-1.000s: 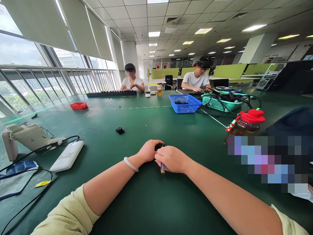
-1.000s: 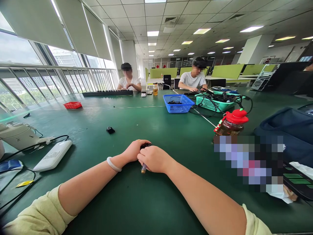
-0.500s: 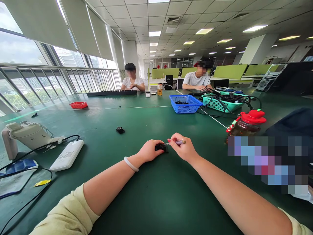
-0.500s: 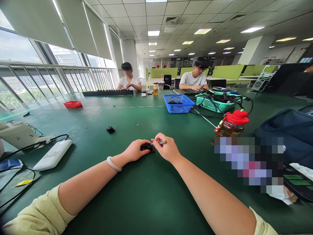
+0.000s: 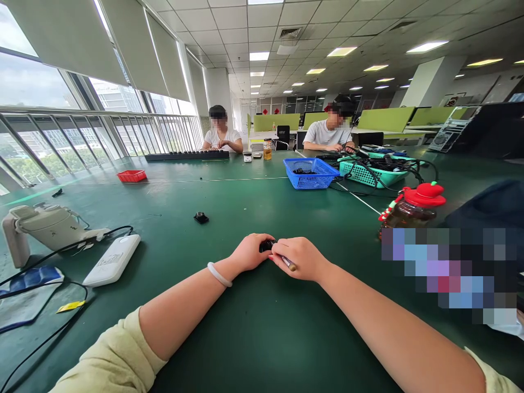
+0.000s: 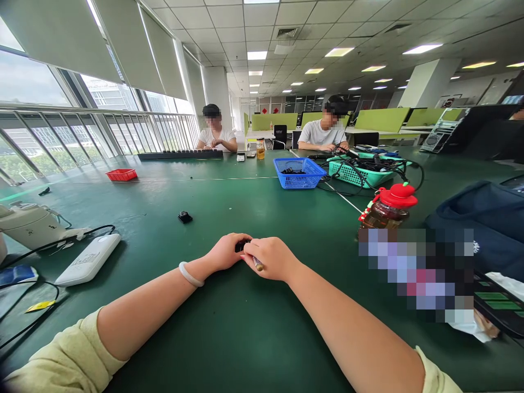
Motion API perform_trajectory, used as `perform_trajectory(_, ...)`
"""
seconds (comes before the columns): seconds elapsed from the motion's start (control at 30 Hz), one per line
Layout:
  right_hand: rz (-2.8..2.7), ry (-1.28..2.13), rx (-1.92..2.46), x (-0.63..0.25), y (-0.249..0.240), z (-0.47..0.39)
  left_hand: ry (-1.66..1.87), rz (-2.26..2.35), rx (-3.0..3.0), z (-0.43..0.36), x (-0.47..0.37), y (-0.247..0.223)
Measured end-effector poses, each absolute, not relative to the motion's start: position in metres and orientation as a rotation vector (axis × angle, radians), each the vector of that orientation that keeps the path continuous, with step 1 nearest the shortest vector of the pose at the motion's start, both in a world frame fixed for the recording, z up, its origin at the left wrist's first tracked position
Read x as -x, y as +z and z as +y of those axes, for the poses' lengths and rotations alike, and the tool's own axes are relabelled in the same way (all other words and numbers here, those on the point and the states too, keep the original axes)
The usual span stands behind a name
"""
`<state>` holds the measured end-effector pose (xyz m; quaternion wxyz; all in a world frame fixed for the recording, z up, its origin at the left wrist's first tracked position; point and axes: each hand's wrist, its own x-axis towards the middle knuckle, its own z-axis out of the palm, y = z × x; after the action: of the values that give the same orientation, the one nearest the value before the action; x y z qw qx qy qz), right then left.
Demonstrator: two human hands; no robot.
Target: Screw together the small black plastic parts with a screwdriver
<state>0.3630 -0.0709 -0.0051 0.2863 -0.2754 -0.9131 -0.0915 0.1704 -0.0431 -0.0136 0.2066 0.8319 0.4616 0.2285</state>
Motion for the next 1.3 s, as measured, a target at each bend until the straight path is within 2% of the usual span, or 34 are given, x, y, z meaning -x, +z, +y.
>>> perform_trajectory(0.23, -2.392, -0.108, 0.745, -0.364, -0.001, -0.075, 0.641, 1.302, -2.301, -0.044, -0.171, -0.013)
perform_trajectory(0.5, -2.062, 0.349, 0.936, -0.368, 0.006, -0.076, 0.636, 1.279, -2.356, -0.042, -0.168, -0.017)
perform_trajectory(0.63, -1.961, 0.456, 0.964, -0.37, 0.005, -0.072, 0.618, 1.292, -2.357, -0.04, -0.167, -0.018)
perform_trajectory(0.97, -2.278, 0.111, 0.8, -0.362, 0.006, -0.081, 0.627, 1.278, -2.326, -0.044, -0.169, -0.013)
perform_trajectory(1.2, -2.255, 0.124, 0.891, -0.362, 0.006, -0.08, 0.645, 1.265, -2.337, -0.042, -0.169, -0.015)
perform_trajectory(1.3, -2.351, -0.048, 0.869, -0.357, 0.002, -0.082, 0.644, 1.269, -2.31, -0.043, -0.169, -0.014)
